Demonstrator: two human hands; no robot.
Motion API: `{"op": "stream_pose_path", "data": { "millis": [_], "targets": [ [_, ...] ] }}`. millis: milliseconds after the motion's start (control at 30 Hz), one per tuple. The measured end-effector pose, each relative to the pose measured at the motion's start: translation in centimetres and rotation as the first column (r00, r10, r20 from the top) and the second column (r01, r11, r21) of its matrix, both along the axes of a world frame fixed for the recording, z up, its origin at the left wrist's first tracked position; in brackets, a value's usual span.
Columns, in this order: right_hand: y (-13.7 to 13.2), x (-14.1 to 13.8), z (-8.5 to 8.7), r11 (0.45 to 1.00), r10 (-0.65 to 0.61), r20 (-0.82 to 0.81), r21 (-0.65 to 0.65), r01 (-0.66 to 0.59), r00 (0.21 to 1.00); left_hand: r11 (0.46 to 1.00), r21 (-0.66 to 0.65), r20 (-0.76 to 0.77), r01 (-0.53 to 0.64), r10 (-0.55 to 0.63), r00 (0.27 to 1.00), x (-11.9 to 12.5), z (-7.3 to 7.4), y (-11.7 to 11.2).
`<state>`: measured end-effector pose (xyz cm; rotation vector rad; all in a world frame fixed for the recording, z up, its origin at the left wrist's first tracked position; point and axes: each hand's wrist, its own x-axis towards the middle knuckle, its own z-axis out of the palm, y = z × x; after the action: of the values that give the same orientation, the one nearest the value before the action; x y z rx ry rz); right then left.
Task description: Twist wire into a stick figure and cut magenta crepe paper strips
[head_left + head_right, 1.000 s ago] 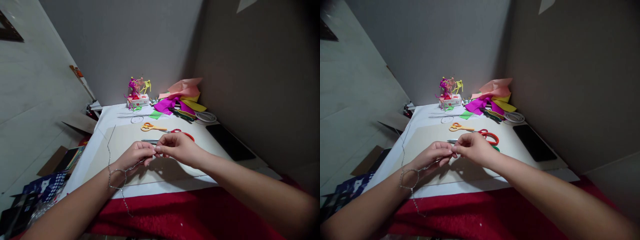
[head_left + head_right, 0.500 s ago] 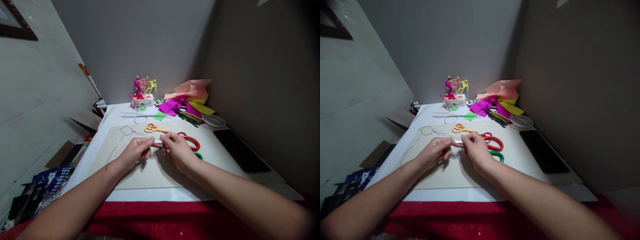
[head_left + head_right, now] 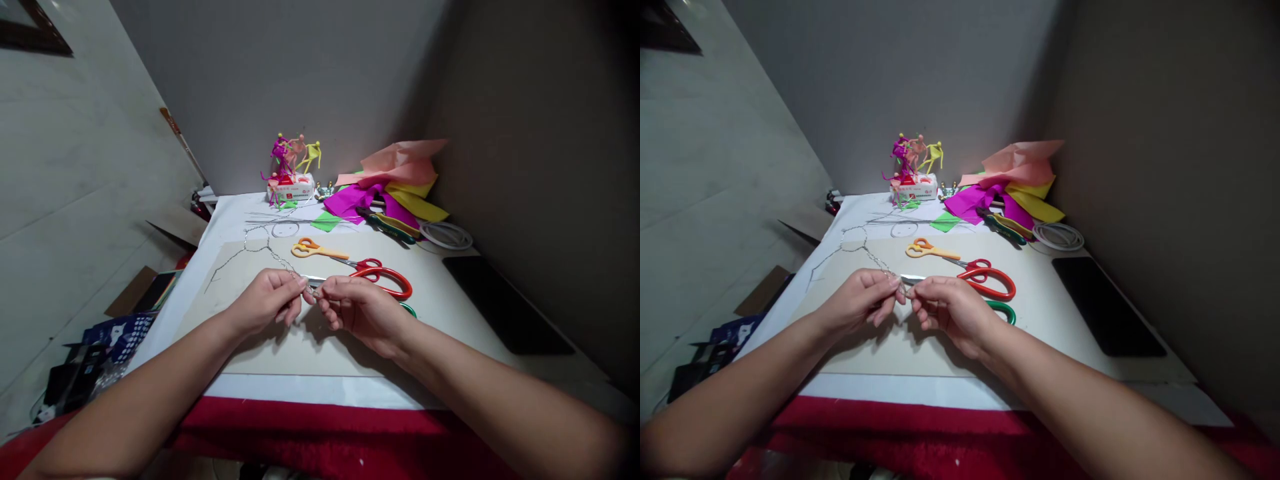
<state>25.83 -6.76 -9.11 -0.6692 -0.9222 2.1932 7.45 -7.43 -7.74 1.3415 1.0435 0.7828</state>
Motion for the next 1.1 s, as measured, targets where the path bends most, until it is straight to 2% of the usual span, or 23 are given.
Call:
{"op": "stream_pose_path", "data": {
  "millis": [200,367,467,567,733,833,967,1100],
  "targets": [
    [-0.5,-0.2,0.3,0.993,-0.06,0.108,0.112,0.048,0.992,0.999,0.042,-0.055,-0.014,0.016,0.998,0.0,0.1,-0.2],
    [-1.2,-0.8,0.4,0.945,-0.182,0.271,0.313,0.092,0.945,1.0,0.015,-0.03,0.02,-0.019,0.999,-0.2,0.3,0.0],
    [-1.3,-1.0,0.2,0.925,-0.225,0.301,0.366,0.106,0.927,1.0,-0.022,-0.034,0.021,-0.021,0.999,-0.1,0.4,0.0],
    [-1.1,-0.9,0.1,0.932,-0.228,0.283,0.34,0.125,0.932,0.998,-0.056,-0.066,-0.016,0.012,0.998,0.1,0.5,-0.1],
    [-0.4,-0.3,-0.1,0.988,-0.059,0.126,0.147,0.04,0.99,1.0,-0.028,-0.083,0.009,-0.011,0.997,0.0,0.8,-0.4],
    [-0.2,0.1,-0.2,0.993,0.004,0.054,0.12,-0.01,0.999,1.0,0.012,-0.117,0.013,-0.011,0.993,-0.1,1.0,-0.5],
    [-0.1,0.0,-0.2,0.994,-0.003,0.048,0.11,-0.003,0.999,0.997,0.082,-0.191,0.015,0.0,0.982,0.0,1.1,-0.6],
    [-0.2,-0.3,-0.1,0.991,-0.073,0.106,0.121,0.06,0.992,0.996,0.092,-0.23,0.021,0.001,0.973,0.1,1.1,-0.6]
  ]
}}
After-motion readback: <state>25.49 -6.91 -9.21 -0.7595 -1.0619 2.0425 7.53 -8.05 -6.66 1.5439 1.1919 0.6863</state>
